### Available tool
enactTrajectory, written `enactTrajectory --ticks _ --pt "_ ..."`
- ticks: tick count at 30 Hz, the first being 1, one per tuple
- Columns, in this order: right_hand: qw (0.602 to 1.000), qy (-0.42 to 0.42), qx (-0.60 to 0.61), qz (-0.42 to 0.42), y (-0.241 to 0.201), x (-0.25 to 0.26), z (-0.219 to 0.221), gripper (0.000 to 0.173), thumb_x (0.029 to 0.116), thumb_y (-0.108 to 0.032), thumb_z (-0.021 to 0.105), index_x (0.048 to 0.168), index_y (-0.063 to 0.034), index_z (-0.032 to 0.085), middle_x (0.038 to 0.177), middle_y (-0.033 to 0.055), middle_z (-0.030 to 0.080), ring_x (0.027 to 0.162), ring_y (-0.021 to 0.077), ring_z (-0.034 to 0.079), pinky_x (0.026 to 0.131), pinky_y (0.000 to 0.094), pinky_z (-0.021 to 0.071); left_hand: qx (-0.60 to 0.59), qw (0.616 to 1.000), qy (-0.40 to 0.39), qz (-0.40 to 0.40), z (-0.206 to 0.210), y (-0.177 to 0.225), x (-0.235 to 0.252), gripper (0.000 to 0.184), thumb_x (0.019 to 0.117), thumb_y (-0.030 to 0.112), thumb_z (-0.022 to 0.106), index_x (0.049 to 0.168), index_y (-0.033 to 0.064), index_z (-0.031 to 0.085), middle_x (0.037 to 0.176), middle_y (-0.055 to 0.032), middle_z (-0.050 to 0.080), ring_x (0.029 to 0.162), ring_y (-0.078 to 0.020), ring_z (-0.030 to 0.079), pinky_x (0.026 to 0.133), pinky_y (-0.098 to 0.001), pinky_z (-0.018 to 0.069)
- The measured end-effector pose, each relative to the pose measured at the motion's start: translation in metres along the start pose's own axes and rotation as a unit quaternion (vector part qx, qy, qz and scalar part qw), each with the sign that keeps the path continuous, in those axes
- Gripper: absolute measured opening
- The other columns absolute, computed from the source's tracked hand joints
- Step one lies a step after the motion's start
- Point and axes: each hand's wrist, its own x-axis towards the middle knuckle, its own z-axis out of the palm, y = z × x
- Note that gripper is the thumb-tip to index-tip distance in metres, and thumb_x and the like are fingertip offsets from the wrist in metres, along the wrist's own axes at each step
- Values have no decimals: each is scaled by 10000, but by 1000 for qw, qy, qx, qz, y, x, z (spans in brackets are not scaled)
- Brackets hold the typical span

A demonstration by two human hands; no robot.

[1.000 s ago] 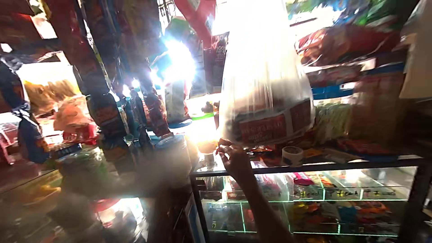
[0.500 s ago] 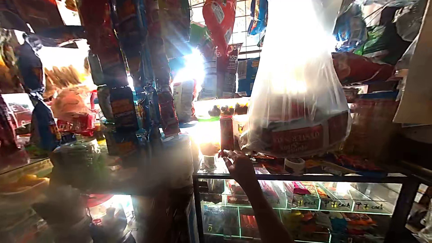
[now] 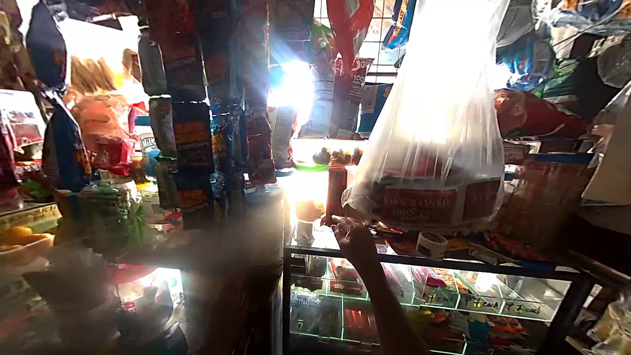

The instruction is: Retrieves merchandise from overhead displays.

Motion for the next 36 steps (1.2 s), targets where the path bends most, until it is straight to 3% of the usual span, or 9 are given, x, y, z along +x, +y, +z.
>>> enactTrajectory --ticks 8,11,13,21,27,36 --pt "1000 -4 -9 3 4 1 3 303 994 -141 595 1237 -15 725 1131 183 740 1057 349 706 975 521 525 -23 1000 0 -11 -4 2 2 386 894 -16 654 1266 -113 626 1396 -305 571 1311 -477 550 1099 -584 435" --pt "1000 15 -19 -5 5 -1 6 293 981 -124 610 1222 -9 730 1102 187 745 1011 349 718 941 525 541 -43 999 -7 -25 -8 7 3 401 875 -41 661 1269 -109 629 1418 -286 565 1343 -466 526 1137 -604 384" --pt "999 35 -20 -19 6 -2 7 285 977 -104 608 1209 3 734 1095 201 744 994 362 721 918 532 549 -51 999 2 -15 -7 5 2 388 871 -35 667 1251 -105 641 1404 -288 575 1332 -479 532 1138 -640 357" --pt "980 161 -46 -108 10 -7 14 294 949 -96 554 1119 37 754 977 207 747 910 366 717 854 509 553 -49 997 53 8 9 -7 -2 354 897 37 636 1226 -89 664 1350 -276 618 1295 -477 569 1101 -661 388" --pt "982 147 -53 -104 10 -8 12 302 954 -102 550 1128 50 744 1003 225 740 930 359 710 862 484 552 -51 991 122 27 22 -12 -3 313 904 101 604 1170 -32 702 1282 -214 675 1263 -425 608 1069 -635 429" --pt "987 132 -52 -74 6 -8 11 303 964 -89 541 1143 65 732 1043 242 733 949 360 710 871 492 552 -58 991 114 25 20 -15 -2 305 896 75 624 1174 -14 710 1289 -188 680 1269 -395 615 1067 -625 438"
